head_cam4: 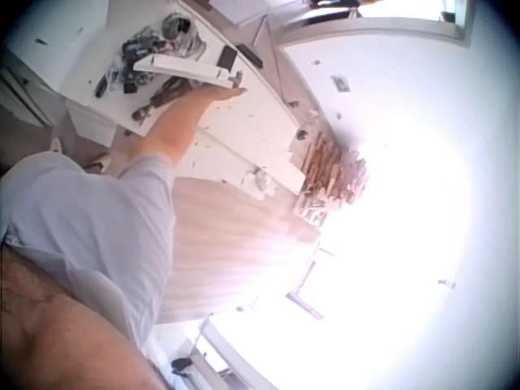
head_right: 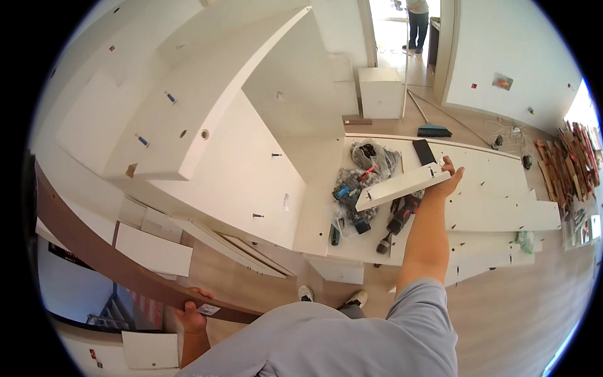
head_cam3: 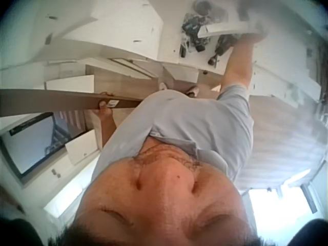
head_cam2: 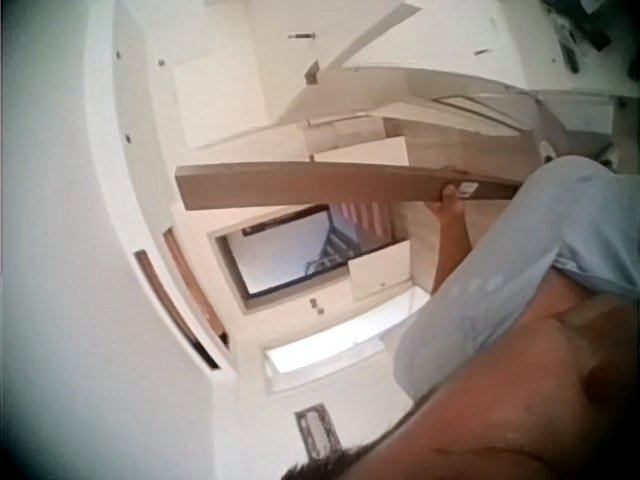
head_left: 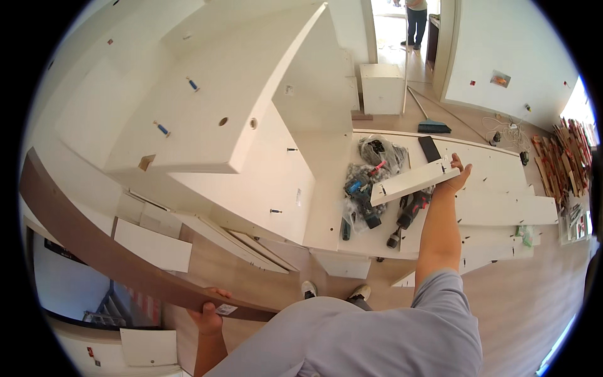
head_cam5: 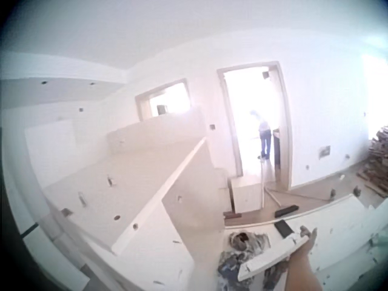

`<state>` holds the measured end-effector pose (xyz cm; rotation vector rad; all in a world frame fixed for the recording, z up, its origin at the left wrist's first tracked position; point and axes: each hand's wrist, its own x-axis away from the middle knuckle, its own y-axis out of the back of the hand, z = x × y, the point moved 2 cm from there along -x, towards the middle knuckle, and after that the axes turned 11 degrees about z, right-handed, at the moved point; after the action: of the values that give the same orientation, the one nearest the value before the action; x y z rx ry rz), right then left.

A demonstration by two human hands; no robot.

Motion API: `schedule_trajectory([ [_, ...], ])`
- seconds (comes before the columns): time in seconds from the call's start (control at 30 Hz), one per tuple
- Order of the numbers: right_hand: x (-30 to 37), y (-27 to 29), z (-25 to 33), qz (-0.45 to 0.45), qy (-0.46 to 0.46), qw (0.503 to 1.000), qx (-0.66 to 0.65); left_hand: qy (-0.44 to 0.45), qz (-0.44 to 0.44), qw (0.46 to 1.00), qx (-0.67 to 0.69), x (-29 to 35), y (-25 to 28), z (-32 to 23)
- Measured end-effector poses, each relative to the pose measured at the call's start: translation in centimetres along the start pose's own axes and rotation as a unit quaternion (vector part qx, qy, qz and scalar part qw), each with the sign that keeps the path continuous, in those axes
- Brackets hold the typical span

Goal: The person holds and aligns white and brown wooden panels to fit them onto the dowels of a partially assembled cabinet frame.

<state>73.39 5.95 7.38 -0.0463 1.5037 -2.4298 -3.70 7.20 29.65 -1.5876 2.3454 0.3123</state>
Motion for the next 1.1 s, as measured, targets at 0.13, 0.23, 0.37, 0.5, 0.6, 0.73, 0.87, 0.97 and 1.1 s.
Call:
schedule_trajectory([
  [0.13, 0.3, -0.6, -1.0, -0.044, -0.030, 0.997, -0.047, 0.008, 0.017, 1.000, -0.005, -0.2, -0.5, 0.2],
  [0.23, -0.9, 0.5, -0.3, -0.102, -0.047, 0.994, -0.001, 0.003, 0.050, 0.999, 0.010, -2.0, -1.7, 0.4],
  [0.37, -1.5, 0.4, 2.0, -0.151, -0.137, 0.969, 0.139, -0.016, 0.071, 0.997, 0.019, -2.8, -2.2, 1.9],
  [0.5, -1.6, 1.4, 4.2, -0.146, -0.257, 0.905, 0.307, -0.028, 0.111, 0.993, 0.029, -4.1, -2.5, 3.2],
  [0.6, -0.1, 2.5, 4.6, -0.129, -0.334, 0.830, 0.428, -0.030, 0.087, 0.995, 0.047, -4.2, -3.0, 3.8],
  [0.73, -0.5, 5.5, 4.8, -0.094, -0.308, 0.800, 0.506, -0.029, 0.110, 0.989, 0.093, -5.4, -4.1, 3.7],
  [0.87, -0.8, 3.1, 6.5, -0.067, -0.219, 0.791, 0.567, -0.041, 0.114, 0.986, 0.113, -6.1, -3.6, 4.3],
  [0.97, 2.1, -2.3, 6.5, -0.002, -0.203, 0.863, 0.463, -0.065, 0.108, 0.984, 0.122, -6.2, -3.2, 3.8],
  [1.1, 9.3, -12.8, 6.9, 0.143, -0.235, 0.890, 0.364, -0.093, 0.123, 0.981, 0.118, -7.9, -2.4, 2.8],
])
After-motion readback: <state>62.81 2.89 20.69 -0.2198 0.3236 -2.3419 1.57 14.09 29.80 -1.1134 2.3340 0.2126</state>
